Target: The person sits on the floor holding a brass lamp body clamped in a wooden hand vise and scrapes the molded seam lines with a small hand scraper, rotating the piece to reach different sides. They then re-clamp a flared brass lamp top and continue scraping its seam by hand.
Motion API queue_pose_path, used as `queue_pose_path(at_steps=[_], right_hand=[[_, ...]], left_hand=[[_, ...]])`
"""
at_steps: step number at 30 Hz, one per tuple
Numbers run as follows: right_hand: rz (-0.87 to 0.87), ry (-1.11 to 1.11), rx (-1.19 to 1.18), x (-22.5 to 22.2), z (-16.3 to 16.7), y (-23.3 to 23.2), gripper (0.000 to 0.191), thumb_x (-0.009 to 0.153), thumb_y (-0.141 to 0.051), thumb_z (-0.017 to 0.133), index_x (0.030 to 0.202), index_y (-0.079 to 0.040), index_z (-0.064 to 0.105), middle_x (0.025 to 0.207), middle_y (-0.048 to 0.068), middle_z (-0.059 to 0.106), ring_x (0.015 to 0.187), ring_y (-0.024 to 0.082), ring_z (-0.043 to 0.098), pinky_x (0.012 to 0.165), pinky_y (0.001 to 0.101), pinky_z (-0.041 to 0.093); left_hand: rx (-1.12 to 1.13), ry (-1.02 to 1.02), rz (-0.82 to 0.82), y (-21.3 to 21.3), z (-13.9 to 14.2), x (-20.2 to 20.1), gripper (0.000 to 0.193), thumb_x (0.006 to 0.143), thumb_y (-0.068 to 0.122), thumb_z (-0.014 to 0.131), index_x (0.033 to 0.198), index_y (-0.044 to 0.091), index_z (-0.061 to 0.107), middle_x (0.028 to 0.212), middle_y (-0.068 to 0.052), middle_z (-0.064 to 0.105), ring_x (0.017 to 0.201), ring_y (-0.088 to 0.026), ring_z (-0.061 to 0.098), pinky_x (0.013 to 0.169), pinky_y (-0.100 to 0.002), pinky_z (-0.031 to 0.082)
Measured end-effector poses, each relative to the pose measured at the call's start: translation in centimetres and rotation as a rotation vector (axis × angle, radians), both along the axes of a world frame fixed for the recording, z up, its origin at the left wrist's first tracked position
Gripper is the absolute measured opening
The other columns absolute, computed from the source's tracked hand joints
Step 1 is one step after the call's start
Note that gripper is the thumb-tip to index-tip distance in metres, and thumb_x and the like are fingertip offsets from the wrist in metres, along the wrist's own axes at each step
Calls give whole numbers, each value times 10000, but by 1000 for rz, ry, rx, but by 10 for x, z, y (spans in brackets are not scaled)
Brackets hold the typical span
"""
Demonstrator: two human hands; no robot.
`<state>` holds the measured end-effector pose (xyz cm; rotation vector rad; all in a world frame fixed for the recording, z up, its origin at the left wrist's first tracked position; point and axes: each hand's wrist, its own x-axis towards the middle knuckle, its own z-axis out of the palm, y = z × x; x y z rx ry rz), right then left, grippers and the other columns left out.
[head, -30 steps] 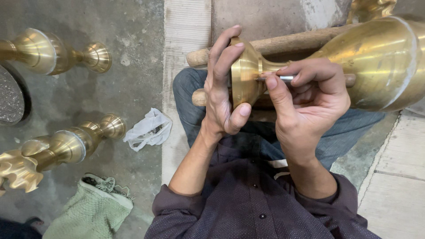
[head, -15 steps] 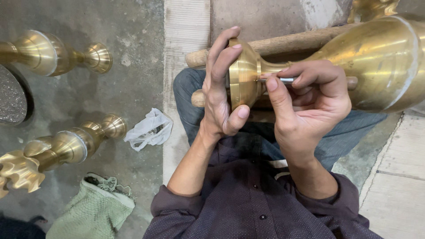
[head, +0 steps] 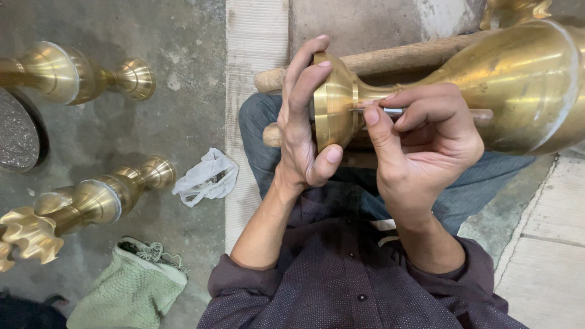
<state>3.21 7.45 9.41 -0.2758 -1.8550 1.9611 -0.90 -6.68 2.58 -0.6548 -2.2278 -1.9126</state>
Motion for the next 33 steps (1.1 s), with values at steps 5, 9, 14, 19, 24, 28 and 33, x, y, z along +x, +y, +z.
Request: queue_pose_path(at_steps=[5,9,14,19,24,28,33], right_hand=[[-8,-34,11,1,2,2,276,982,106,774,950,-20,530,1048,83,626,862,91,666,772,203,590],[33,13,44,2,0,4,280,1017,113,776,976,-18,532,1037,95,639,896,116,683,823,223,602],[18,17,-6,2,-2,2,286,995,110,770,978,-34,524,1036,89,638,907,118,690,832,224,600],[33,19,-63,0,-1,-1,289,1012,134,763,1020,-24,521,1060,94,628,946,113,678,870,232,613],[34,-7,-87,-1,1,-1,278,983,131,748,993,-23,516,1084,91,621,938,111,684,879,237,625],[47,-2,-75,1,0,0,278,997,137,750,1003,-19,521,1062,101,630,939,113,681,880,238,622],[51,-9,-28,3,-3,2,289,1010,139,763,973,-11,518,1058,117,639,933,143,708,838,233,598]], left_hand=[[6,-3,5,1,-1,0,741,942,621,546,1534,193,418,1596,-202,381,1436,-316,467,1201,-420,414],[4,-2,11,1,-2,0,739,944,621,544,1530,186,423,1626,-210,392,1439,-317,466,1204,-418,414],[-13,-5,14,-1,0,0,746,947,626,547,1530,177,424,1577,-202,389,1447,-323,458,1219,-426,393],[-18,-17,12,-1,0,1,757,946,641,547,1523,167,423,1616,-215,397,1445,-326,459,1217,-427,398],[-11,-18,15,-2,0,1,759,943,645,547,1520,166,428,1621,-214,401,1444,-324,459,1215,-428,401],[-8,-9,15,-2,0,1,757,944,639,551,1522,166,426,1589,-205,396,1445,-324,458,1215,-429,399],[-1,-17,17,-1,0,1,754,945,642,549,1514,161,430,1617,-219,402,1436,-324,466,1207,-427,408]])
